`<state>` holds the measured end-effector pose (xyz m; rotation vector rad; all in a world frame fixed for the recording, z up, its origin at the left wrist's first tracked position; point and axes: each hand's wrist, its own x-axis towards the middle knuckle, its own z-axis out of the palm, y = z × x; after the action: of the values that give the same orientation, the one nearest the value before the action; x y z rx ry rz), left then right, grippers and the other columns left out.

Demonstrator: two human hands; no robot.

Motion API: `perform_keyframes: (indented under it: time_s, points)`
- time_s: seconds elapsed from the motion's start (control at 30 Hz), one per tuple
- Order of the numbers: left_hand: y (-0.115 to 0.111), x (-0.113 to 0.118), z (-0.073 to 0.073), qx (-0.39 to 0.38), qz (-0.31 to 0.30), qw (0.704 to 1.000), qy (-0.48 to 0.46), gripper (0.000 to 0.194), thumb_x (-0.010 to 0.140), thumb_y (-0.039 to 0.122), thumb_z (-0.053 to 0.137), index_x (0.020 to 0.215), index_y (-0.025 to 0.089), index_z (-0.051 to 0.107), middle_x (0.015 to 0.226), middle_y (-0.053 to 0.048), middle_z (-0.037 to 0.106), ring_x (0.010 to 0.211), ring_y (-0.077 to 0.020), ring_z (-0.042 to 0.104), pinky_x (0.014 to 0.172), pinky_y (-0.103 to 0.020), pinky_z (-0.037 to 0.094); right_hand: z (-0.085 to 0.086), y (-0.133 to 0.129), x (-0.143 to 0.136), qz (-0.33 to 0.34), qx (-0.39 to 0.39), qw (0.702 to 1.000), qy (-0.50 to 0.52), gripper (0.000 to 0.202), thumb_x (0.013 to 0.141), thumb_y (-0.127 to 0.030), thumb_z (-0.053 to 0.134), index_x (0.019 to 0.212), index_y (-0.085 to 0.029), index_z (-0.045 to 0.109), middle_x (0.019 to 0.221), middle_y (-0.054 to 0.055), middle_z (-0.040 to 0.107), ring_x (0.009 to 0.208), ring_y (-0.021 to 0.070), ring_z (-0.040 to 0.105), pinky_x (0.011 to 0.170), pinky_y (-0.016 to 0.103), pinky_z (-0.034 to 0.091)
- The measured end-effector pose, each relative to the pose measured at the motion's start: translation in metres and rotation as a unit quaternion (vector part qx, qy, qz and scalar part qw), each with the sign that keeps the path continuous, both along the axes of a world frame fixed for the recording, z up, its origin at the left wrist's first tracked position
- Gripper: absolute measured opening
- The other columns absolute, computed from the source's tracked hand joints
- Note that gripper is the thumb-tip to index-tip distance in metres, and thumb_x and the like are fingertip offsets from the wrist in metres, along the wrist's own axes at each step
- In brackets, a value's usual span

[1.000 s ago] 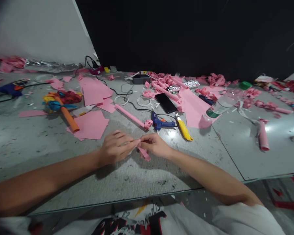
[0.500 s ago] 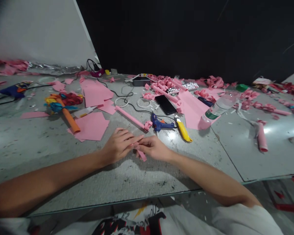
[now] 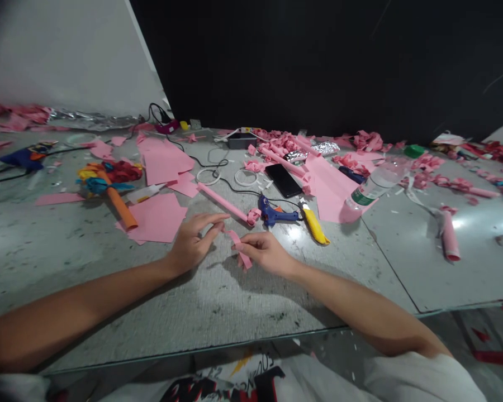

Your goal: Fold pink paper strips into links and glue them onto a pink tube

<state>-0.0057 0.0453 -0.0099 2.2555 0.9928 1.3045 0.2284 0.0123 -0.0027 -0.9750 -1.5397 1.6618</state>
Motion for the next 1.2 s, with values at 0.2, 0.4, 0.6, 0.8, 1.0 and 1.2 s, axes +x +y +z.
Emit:
perform_keyframes:
  time_s: [0.2,0.4,0.6,0.8,1.0,1.2]
  points:
    - [-0.001,0.0,0.001,-0.02,-0.015,1.0,0.013,0.022,0.102,0.013,0.059,0.11,0.024,0.077,0.087,0.0,0.079,0.088,-0.0195,0.073,0.093,-0.04,0.048,-0.001,0.001,0.0,-0.001,0.002,1.0,0.006,0.041,0.096,-0.056,0.078,0.092,-0.016,0.077,0.07,0.004,0.077,0.056,0.015,0.07,0.056,0.026,0.055]
    - [-0.002,0.006,0.003,-0.085,-0.019,0.995,-0.042,0.015,0.096,0.025,0.076,0.111,0.021,0.073,0.095,-0.002,0.079,0.088,-0.0187,0.073,0.087,-0.035,0.056,-0.003,0.002,0.001,-0.012,-0.008,1.0,0.014,0.041,0.094,-0.057,0.08,0.093,-0.016,0.078,0.071,0.004,0.078,0.055,0.0154,0.07,0.055,0.026,0.055]
    - [-0.002,0.005,0.006,-0.108,-0.01,0.994,-0.033,0.016,0.095,0.023,0.077,0.082,0.02,0.068,0.083,-0.001,0.077,0.078,-0.0171,0.072,0.076,-0.031,0.054,-0.002,0.001,0.002,-0.016,-0.006,1.0,0.01,0.041,0.094,-0.057,0.08,0.096,-0.016,0.078,0.071,0.004,0.078,0.055,0.0161,0.07,0.056,0.027,0.056]
    - [-0.002,0.006,0.004,-0.113,-0.019,0.993,-0.032,0.015,0.094,0.024,0.077,0.083,0.02,0.067,0.088,-0.002,0.079,0.084,-0.0193,0.074,0.083,-0.035,0.056,-0.002,0.002,0.002,-0.017,-0.006,1.0,0.01,0.041,0.093,-0.057,0.08,0.096,-0.017,0.079,0.071,0.004,0.078,0.055,0.0159,0.07,0.055,0.027,0.055]
    - [-0.003,0.003,0.011,-0.148,-0.07,0.986,-0.029,0.014,0.103,0.03,0.063,0.106,0.02,0.073,0.093,-0.003,0.077,0.085,-0.0186,0.07,0.082,-0.033,0.053,-0.004,0.002,0.002,-0.03,-0.004,0.999,0.024,0.041,0.094,-0.057,0.08,0.098,-0.016,0.079,0.071,0.004,0.078,0.057,0.0153,0.069,0.057,0.027,0.056]
    - [-0.004,0.004,0.006,-0.074,-0.183,0.978,0.073,0.037,0.108,0.031,0.056,0.073,0.019,0.061,0.065,0.002,0.061,0.063,-0.0136,0.056,0.078,-0.033,0.045,0.004,-0.003,-0.001,0.036,0.052,0.997,-0.037,0.042,0.102,-0.055,0.071,0.086,-0.016,0.077,0.074,0.003,0.075,0.062,0.0137,0.066,0.063,0.026,0.052]
